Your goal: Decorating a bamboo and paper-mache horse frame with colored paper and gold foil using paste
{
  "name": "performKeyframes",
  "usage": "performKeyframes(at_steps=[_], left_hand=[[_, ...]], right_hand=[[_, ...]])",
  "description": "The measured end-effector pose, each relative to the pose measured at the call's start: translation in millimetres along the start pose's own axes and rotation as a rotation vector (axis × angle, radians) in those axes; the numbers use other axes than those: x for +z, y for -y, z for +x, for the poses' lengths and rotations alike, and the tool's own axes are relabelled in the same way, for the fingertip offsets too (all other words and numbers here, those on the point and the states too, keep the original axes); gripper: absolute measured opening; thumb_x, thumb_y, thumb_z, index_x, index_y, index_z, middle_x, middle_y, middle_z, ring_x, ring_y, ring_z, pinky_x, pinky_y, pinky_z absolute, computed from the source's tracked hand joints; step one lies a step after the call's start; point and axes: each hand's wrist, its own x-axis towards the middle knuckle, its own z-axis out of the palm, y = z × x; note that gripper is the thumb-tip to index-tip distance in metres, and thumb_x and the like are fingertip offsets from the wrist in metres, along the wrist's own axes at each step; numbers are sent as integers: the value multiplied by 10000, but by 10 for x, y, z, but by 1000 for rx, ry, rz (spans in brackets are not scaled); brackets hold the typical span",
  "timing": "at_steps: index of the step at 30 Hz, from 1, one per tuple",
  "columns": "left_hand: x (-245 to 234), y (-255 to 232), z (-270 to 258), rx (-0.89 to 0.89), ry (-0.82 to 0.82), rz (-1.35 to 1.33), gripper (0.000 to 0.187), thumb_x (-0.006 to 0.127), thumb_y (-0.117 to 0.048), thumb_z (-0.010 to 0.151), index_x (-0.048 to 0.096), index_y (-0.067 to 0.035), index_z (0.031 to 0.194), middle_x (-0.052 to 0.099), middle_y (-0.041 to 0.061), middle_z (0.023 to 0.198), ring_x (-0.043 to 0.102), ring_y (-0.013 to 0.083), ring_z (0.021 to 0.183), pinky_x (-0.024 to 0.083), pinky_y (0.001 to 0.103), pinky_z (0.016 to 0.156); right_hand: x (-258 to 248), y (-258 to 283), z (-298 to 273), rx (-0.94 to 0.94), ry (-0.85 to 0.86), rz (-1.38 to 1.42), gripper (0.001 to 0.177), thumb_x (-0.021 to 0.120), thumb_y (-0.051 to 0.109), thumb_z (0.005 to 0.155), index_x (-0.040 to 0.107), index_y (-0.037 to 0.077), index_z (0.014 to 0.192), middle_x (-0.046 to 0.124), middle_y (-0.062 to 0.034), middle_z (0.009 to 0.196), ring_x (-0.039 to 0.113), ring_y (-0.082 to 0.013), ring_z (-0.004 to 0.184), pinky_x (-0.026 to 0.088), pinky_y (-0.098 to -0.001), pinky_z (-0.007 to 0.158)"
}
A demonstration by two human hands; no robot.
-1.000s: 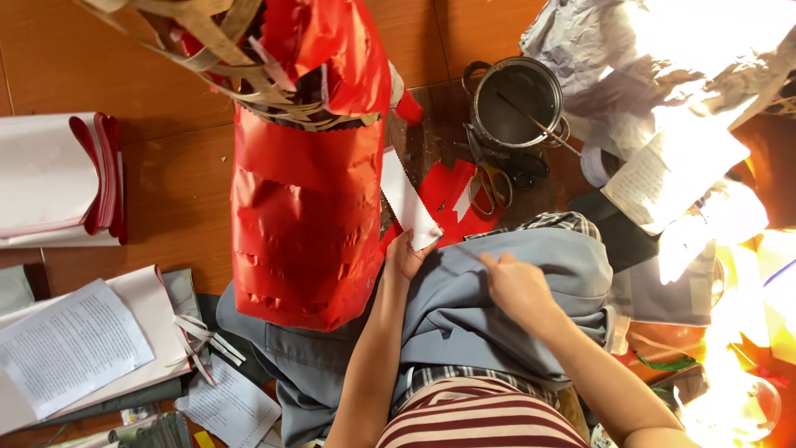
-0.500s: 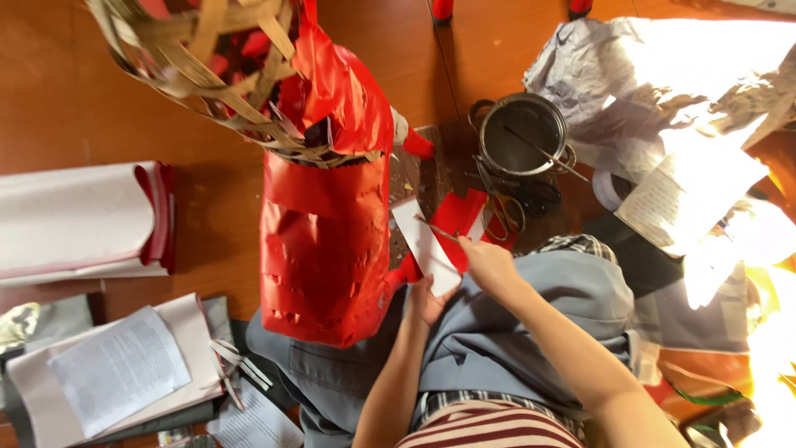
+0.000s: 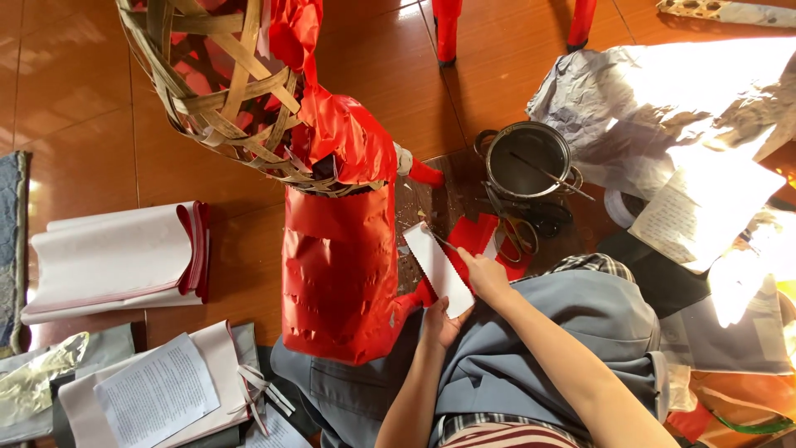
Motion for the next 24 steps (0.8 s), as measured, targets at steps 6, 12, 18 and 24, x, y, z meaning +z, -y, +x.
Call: performKeyframes(at_steps=[6,12,18,24], left_hand=[[149,-28,-72,-11,-35,33,315,544,-44,897,529,64,1193,673,265,1124,680,410,1004,566,605,816],[84,-21,-47,-21,-8,-39,360,519,-8,921,474,106,1259,563,327,1280,577,502,1129,501,662,900],[174,-97,-115,-8,27,-46,354,559,-9,899,511,93,1235,594,325,1242,601,501,1099,507,685,880],[466,-183,-427,-77,73,-36,314,593,-70,925,513,82,1188,617,314,1214,637,456,1055,530,637,903]], right_hand=[[36,159,85,-119,-37,79,525,380,82,937,467,321,1397,662,-124,927,708,-346,883,582,-478,788],[212,-322,214,29,-43,-21,460,393,215,981,461,346,1416,699,-115,912,717,-308,884,586,-470,787],[-351,-882,71,-7,-714,-159,349,470,303,936,556,334,1273,645,-11,785,689,-194,675,580,-337,601],[-1060,-1261,192,316,-497,-159,330,603,296,911,610,318,1241,669,-44,968,647,-287,946,567,-410,764]])
